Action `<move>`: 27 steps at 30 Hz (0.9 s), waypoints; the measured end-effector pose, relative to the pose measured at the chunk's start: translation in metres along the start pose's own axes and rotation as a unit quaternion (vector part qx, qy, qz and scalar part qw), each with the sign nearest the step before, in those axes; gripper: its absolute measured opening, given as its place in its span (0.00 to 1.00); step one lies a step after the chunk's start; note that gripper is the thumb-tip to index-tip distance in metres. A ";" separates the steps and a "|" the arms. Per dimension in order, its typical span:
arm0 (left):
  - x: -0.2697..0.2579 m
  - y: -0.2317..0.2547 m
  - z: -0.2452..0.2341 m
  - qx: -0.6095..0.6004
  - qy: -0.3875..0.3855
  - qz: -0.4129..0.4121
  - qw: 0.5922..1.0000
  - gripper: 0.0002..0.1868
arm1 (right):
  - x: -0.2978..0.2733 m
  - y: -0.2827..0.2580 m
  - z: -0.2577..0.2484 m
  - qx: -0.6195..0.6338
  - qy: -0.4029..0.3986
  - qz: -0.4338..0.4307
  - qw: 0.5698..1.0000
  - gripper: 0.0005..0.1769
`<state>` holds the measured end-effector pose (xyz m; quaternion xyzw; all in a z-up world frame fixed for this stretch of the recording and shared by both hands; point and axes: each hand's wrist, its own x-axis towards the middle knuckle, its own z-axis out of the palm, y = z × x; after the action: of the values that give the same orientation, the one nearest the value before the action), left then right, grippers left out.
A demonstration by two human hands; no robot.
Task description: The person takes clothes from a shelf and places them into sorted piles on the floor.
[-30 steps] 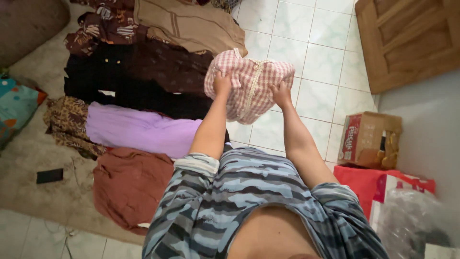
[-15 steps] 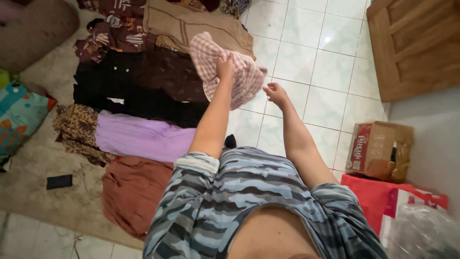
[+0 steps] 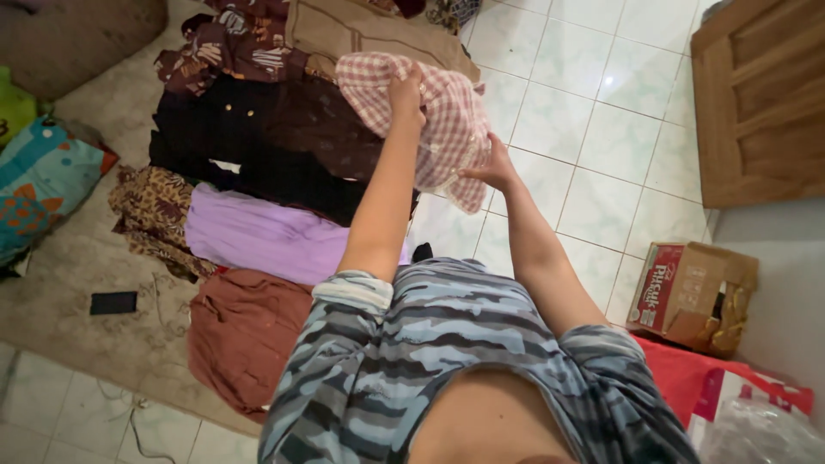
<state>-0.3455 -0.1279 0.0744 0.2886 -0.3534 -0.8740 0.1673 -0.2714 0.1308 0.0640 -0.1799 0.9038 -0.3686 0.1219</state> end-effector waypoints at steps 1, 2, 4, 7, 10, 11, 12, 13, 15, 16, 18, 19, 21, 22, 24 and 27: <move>0.000 0.008 0.002 -0.036 0.002 -0.025 0.999 0.16 | 0.002 -0.018 -0.004 -0.007 0.015 -0.010 1.000 0.70; -0.012 0.024 0.007 -0.038 0.007 -0.023 0.999 0.16 | 0.003 -0.024 -0.004 -0.007 0.011 -0.013 1.000 0.70; -0.034 0.057 0.019 -0.001 0.046 -0.121 0.992 0.15 | 0.009 -0.038 -0.006 0.002 0.054 0.073 0.996 0.57; 0.013 0.024 -0.007 -0.025 -0.020 -0.109 0.994 0.20 | 0.017 -0.051 -0.009 0.067 0.041 0.088 0.993 0.32; -0.028 0.070 0.019 -0.009 0.059 -0.118 0.991 0.21 | 0.024 -0.060 -0.009 0.109 0.067 0.013 0.992 0.27; -0.032 0.077 0.020 -0.014 0.064 -0.114 0.991 0.21 | 0.031 -0.056 -0.007 0.108 0.061 0.008 0.992 0.27; -0.035 0.083 0.022 0.001 0.084 -0.110 0.990 0.23 | 0.039 -0.052 -0.005 0.094 0.060 0.012 0.994 0.26; -0.040 0.089 0.021 0.016 0.106 -0.106 0.989 0.25 | 0.044 -0.048 -0.002 0.082 0.057 0.016 0.995 0.24; 0.007 0.048 -0.012 -0.012 0.077 -0.050 0.996 0.29 | 0.060 -0.037 -0.004 0.081 0.050 0.002 0.995 0.24; 0.031 0.027 -0.028 -0.036 0.041 0.004 0.998 0.33 | 0.068 -0.031 -0.007 0.081 0.050 -0.007 0.995 0.25; 0.046 0.028 -0.024 -0.017 0.082 0.005 0.996 0.39 | 0.095 -0.025 -0.015 0.063 0.033 -0.004 0.997 0.23; 0.044 0.017 -0.025 0.008 0.122 -0.009 0.992 0.45 | 0.096 -0.014 -0.018 0.046 0.017 0.015 0.999 0.22; 0.057 0.004 -0.027 0.017 0.131 0.005 0.991 0.45 | 0.109 -0.017 -0.029 0.049 0.017 -0.002 0.999 0.21; 0.067 0.000 -0.027 0.028 0.132 0.019 0.991 0.45 | 0.119 -0.021 -0.034 0.054 0.024 -0.017 0.998 0.21; 0.086 -0.018 -0.028 0.025 0.151 0.040 0.987 0.43 | 0.145 -0.007 -0.036 0.068 0.021 -0.025 0.997 0.21; 0.091 -0.028 -0.028 0.020 0.192 0.011 0.981 0.35 | 0.175 -0.001 -0.038 0.096 0.016 -0.036 0.995 0.24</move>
<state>-0.4011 -0.1685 0.0033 0.4505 -0.3355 -0.7932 0.2353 -0.4429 0.0811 0.0757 -0.1940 0.8588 -0.4609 0.1111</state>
